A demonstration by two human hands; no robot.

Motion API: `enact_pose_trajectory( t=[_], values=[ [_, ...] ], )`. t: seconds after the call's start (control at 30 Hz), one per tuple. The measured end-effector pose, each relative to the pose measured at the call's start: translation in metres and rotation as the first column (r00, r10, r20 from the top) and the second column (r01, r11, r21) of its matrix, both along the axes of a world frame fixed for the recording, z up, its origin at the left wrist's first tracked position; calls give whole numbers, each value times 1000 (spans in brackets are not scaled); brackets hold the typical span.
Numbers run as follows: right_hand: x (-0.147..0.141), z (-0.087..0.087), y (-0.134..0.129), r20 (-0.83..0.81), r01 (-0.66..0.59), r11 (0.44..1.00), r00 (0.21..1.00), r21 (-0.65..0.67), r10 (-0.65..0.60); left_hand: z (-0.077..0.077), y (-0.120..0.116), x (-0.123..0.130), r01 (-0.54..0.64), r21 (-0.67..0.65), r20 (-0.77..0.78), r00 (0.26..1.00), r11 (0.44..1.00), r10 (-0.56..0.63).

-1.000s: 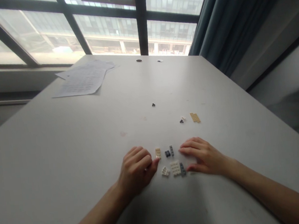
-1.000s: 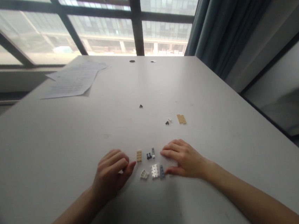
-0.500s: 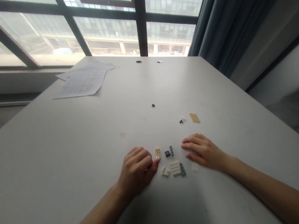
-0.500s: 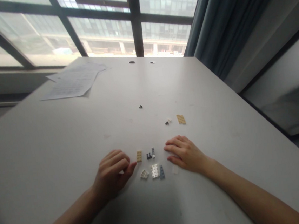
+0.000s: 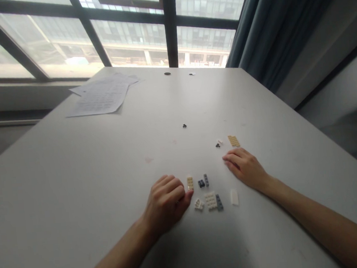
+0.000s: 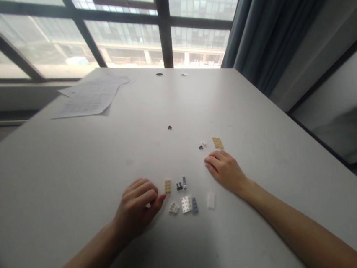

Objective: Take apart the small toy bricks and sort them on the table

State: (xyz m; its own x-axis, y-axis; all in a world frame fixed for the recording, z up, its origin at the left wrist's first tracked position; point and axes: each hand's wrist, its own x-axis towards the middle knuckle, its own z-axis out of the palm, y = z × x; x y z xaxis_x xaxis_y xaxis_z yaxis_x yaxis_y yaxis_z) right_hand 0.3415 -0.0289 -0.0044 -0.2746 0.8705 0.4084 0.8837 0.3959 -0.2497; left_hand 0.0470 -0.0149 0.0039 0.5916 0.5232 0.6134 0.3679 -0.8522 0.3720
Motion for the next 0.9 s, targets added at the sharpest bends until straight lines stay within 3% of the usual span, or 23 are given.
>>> enact_pose_trajectory(
  t=[0.47,0.7,0.9],
  values=[
    [-1,1,-10,-79,-21,995,997,93,28,-2,0,0,9,1,-24,1000,1000,-9],
    [-9,11,-24,-63,-264,962,961,68,268,4,-1,1,-142,-3,68,988,990,142],
    [-20,18,-39,-76,-407,912,912,-56,403,5,1,0,-302,-32,-6,953,953,302]
  ],
)
